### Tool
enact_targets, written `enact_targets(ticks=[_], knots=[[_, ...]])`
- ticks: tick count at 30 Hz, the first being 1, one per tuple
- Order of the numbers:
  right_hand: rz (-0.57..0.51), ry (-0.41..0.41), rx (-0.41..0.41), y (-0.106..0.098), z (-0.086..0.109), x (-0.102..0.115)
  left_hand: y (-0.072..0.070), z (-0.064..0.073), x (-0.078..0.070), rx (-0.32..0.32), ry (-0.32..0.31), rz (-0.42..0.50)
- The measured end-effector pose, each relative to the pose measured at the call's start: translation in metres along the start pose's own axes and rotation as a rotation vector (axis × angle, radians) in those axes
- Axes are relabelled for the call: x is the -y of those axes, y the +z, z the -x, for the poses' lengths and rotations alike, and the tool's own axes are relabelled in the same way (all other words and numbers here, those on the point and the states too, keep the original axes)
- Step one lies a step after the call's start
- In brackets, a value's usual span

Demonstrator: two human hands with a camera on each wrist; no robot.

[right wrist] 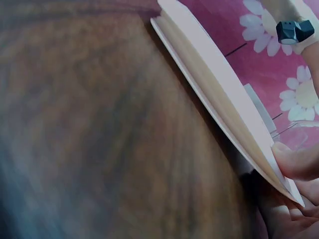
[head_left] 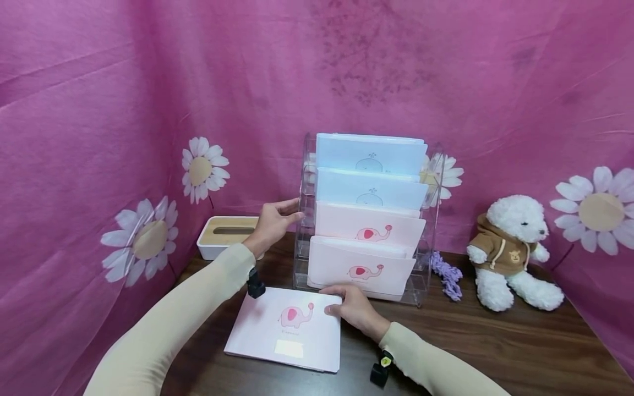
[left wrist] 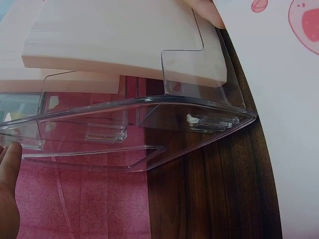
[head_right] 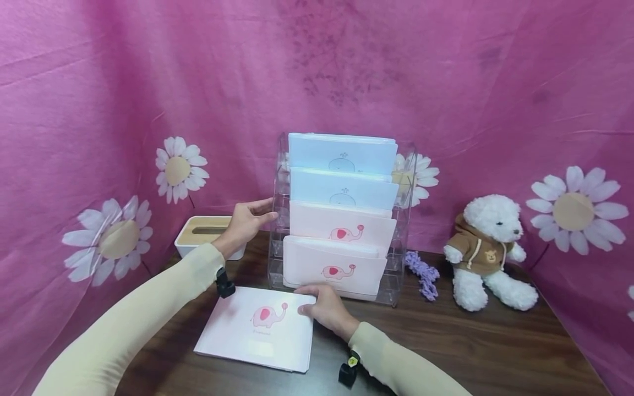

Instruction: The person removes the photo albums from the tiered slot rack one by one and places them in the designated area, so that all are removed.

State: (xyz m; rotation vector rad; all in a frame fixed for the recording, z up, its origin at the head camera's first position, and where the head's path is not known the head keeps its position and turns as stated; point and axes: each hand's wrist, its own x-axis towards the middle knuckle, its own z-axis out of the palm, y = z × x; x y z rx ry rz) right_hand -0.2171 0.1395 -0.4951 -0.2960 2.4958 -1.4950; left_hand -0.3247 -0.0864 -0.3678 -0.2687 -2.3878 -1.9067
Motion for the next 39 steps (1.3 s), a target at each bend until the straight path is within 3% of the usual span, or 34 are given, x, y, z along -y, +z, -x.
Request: enact_targets(ticks=[11,24,27,33,36,39], knots=[[0.101,-0.123,-0.074,-0.001,0.004,0.000,0.001,0.001,0.000,0.005,-0.025,-0.032],[0.371,-0.337,-0.133,-0.009,0.016,0.017,0.000,0.000,0.002,-0.001,0.013,-0.025],[0.240,-0.321,-0.076,-0.011,0.016,0.020,-0.001,0.001,0.002,-0.003,0.018,-0.027],[-0.197,-0.231,0.056,-0.027,0.013,0.030,0.000,0.001,0.001,0.002,0.017,-0.064],[-0.301,-0.227,0.063,-0.039,0.016,0.041,0.000,0.002,0.001,0.002,0.012,-0.067],[-0.332,-0.249,0.058,-0.055,0.020,0.056,-0.001,0.002,0.000,-0.004,0.018,-0.068]])
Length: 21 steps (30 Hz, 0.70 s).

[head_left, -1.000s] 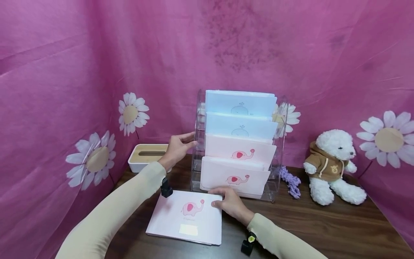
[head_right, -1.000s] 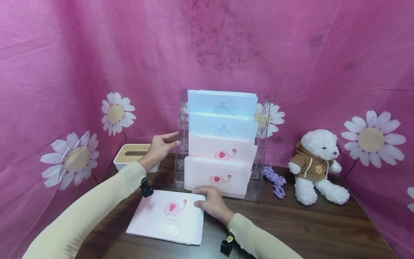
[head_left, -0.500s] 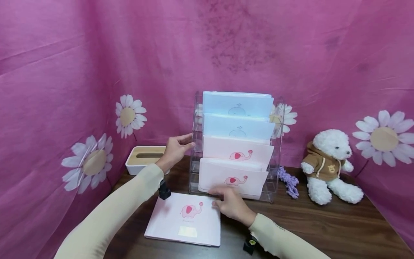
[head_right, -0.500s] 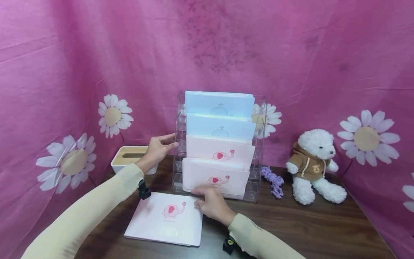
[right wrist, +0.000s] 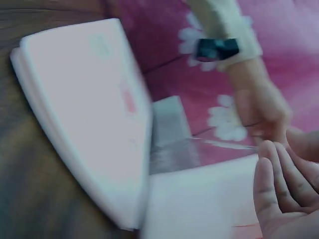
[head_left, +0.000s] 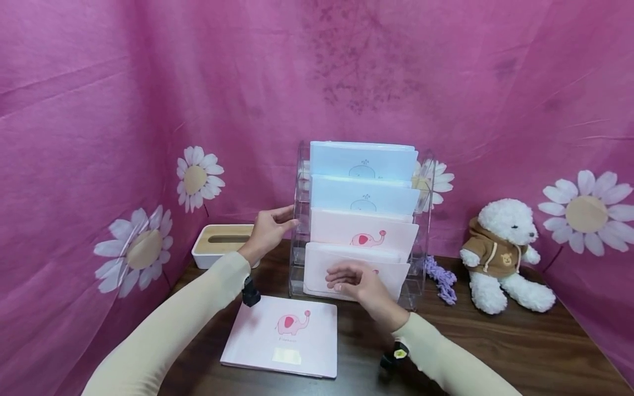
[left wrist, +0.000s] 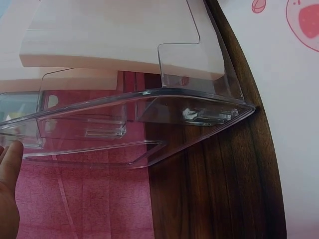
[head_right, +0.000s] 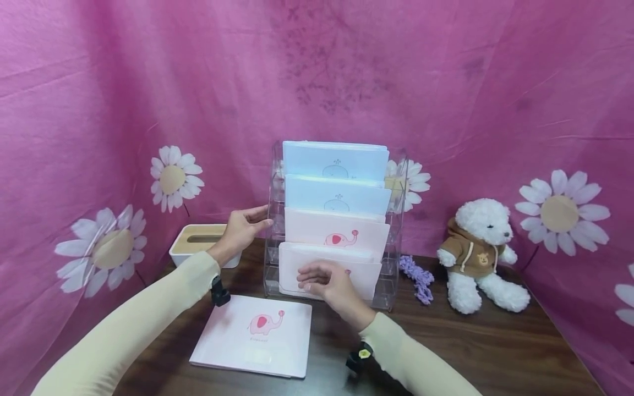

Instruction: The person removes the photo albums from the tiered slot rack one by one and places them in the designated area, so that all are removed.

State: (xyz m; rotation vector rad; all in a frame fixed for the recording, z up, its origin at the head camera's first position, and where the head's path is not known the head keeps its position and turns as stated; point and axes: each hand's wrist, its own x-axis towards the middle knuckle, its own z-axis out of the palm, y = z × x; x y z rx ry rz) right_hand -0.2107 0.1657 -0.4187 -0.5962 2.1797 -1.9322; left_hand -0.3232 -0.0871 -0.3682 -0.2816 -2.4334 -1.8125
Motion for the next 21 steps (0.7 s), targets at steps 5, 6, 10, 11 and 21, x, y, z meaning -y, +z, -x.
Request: enact_targets(ticks=[5,6,10,11,21], knots=[[0.042,-0.069,0.014,-0.023,-0.001,0.034,-0.001,0.000,0.001,-0.012,0.012,0.017],[0.056,-0.094,0.015,-0.028,-0.002,0.040,-0.001,0.000,0.001,-0.010,0.016,0.019],[0.082,-0.178,-0.003,-0.048,-0.006,0.060,0.000,-0.001,0.001,-0.005,0.020,0.017],[0.093,-0.201,-0.014,-0.052,-0.007,0.064,0.000,-0.001,0.002,-0.003,0.016,0.013],[0.122,-0.334,-0.174,-0.103,-0.024,0.115,0.001,-0.002,0.002,-0.004,0.008,0.011]])
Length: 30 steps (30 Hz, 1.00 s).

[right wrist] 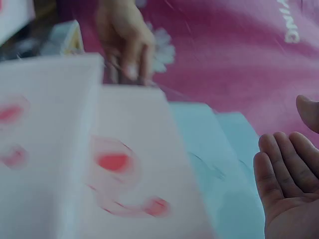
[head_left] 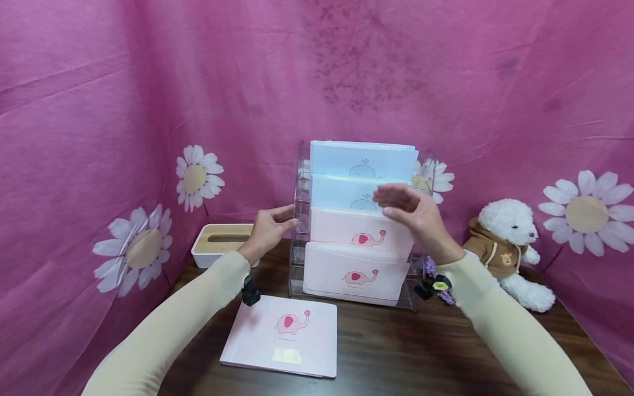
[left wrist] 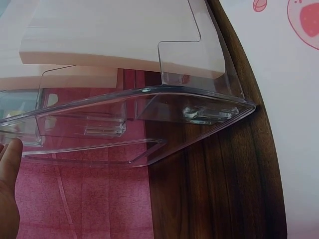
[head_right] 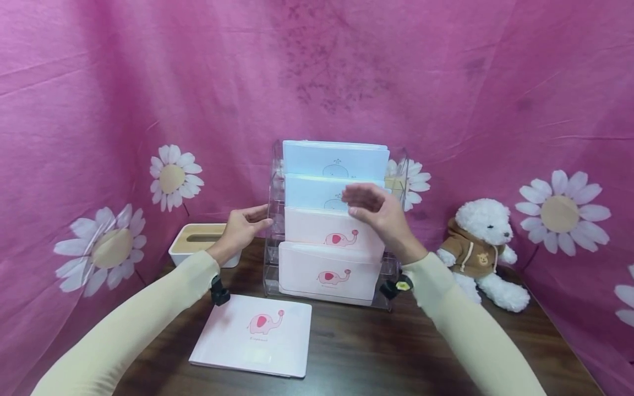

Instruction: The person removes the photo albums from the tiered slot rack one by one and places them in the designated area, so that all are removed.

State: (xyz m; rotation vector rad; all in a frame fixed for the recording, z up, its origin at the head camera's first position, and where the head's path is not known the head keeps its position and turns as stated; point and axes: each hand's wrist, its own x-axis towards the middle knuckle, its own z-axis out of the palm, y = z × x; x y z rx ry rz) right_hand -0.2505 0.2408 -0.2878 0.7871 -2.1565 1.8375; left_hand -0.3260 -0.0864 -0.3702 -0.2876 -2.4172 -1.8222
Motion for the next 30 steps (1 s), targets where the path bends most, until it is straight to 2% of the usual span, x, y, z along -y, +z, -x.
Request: enact_targets(ticks=[9,16,21,26,30], knots=[[0.005,-0.110,-0.170,-0.034,-0.042,0.023,-0.001,0.003,-0.004,0.008,-0.013,-0.071],[0.040,-0.123,-0.309,-0.055,-0.076,0.031,-0.001,0.003,-0.003,0.008,0.029,-0.033],[0.014,-0.087,-0.286,-0.071,-0.095,0.031,-0.001,0.000,-0.002,-0.002,0.046,-0.010],[0.009,-0.003,-0.218,-0.081,-0.102,0.024,-0.002,-0.002,-0.001,0.009,0.028,0.015],[-0.009,0.030,-0.181,-0.084,-0.104,0.015,-0.002,-0.003,-0.001,0.013,0.010,0.023]])
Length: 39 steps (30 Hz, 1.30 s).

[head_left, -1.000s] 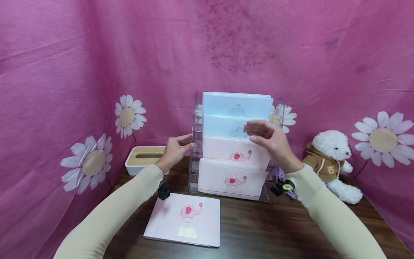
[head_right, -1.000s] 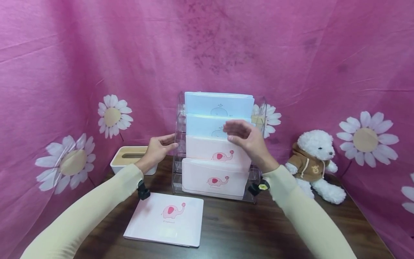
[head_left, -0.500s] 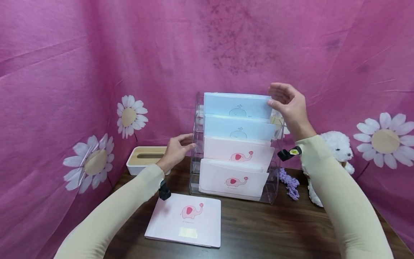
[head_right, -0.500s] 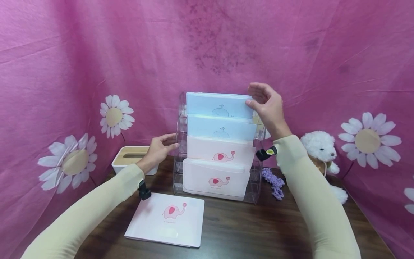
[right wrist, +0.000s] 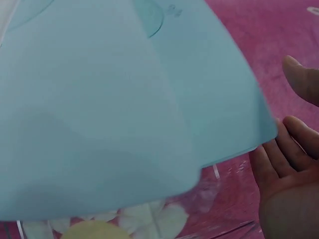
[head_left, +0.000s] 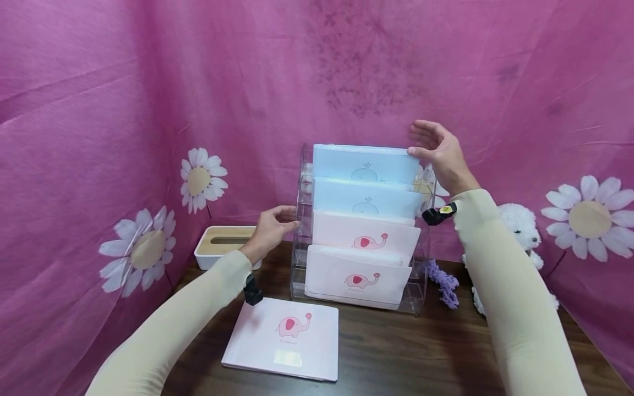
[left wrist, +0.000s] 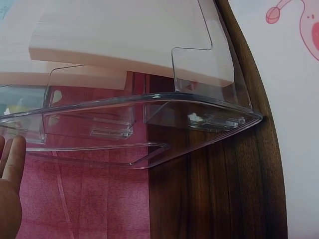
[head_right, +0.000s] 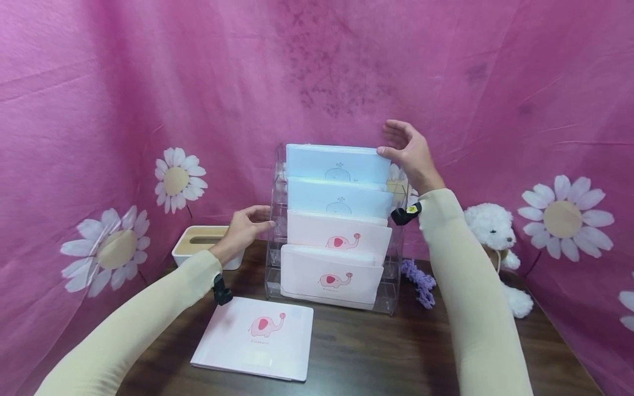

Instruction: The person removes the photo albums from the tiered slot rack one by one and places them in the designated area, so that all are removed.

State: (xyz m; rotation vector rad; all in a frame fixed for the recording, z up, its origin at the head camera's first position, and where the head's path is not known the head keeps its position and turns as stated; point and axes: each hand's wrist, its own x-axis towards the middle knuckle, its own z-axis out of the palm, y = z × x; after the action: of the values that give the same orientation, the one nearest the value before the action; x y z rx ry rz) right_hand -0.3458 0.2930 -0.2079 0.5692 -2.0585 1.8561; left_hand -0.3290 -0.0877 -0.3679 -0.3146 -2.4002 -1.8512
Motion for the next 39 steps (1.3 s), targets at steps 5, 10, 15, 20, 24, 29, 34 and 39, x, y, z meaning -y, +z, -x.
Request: enact_targets(ticks=[5,10,15,20,24,29,34,39], knots=[[0.030,0.031,0.031,0.001,0.001,-0.007,0.001,0.001,-0.001,-0.002,-0.007,0.001],[0.136,0.037,0.037,0.006,0.001,-0.011,0.001,0.001,-0.001,-0.011,-0.002,0.013],[0.264,0.077,0.029,0.012,0.002,-0.016,0.001,0.001,0.000,-0.009,0.008,0.022],[0.270,0.092,-0.002,0.014,0.003,-0.021,0.001,0.001,0.001,-0.007,0.017,0.023],[0.248,0.136,-0.005,0.018,0.002,-0.028,0.000,0.001,0.002,-0.012,0.022,0.021],[0.233,0.209,-0.039,0.021,0.001,-0.031,-0.001,0.001,0.003,-0.002,0.023,0.021],[0.250,0.253,-0.070,0.023,0.000,-0.029,-0.001,0.001,0.002,-0.011,0.018,0.018],[0.305,0.250,-0.093,0.025,-0.003,-0.024,-0.001,0.002,0.001,-0.017,0.021,0.011]])
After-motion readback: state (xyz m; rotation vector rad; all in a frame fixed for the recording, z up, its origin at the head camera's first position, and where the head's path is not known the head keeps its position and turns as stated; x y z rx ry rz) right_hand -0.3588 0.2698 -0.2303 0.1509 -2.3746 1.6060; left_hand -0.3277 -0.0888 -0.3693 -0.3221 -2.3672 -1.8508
